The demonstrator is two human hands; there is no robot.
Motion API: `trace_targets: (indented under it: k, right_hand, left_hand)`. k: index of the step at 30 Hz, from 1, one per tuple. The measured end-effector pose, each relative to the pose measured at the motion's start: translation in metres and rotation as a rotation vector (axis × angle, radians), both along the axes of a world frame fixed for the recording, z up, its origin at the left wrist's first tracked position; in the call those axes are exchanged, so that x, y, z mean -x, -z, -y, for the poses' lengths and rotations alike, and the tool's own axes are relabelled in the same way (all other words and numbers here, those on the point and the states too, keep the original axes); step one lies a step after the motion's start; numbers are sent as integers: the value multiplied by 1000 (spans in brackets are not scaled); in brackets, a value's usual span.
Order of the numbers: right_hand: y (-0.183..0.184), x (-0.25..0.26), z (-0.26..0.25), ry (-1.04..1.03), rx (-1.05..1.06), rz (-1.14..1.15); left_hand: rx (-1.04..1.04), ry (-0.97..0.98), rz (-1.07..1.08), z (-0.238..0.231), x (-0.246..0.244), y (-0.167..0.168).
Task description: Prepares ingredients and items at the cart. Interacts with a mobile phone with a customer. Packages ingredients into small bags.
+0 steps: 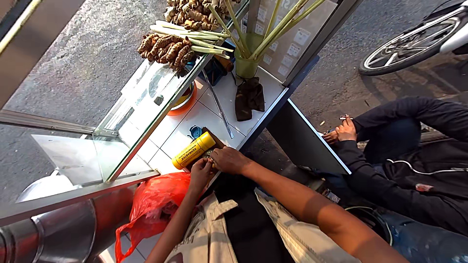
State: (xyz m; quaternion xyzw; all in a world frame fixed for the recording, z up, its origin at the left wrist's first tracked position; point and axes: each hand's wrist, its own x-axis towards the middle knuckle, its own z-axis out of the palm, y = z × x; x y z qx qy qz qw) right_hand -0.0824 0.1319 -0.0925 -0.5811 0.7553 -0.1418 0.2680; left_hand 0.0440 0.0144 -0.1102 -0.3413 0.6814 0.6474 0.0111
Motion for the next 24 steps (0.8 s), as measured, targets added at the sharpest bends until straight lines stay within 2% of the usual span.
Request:
trace_targets:
  k: [6,11,13,16,20,24]
  right_hand:
    - [9,1,-2,117,23,178]
    - [-6,6,-7,339,133,411]
    - [-9,15,-10,346,224,372]
    - [12,18,-14,234,301,228]
    - [18,10,-14,96,182,136]
    - [24,1,-10,72,192,91]
  left_hand:
    - [276,140,-12,6,-2,13]
    - [411,117,83,17,-12,30]
    - [402,130,83,14,-13,21]
    - [349,123,55,7,-13,14]
    - [300,98,19,7,-11,16]
    - [301,80,-10,5,-12,17]
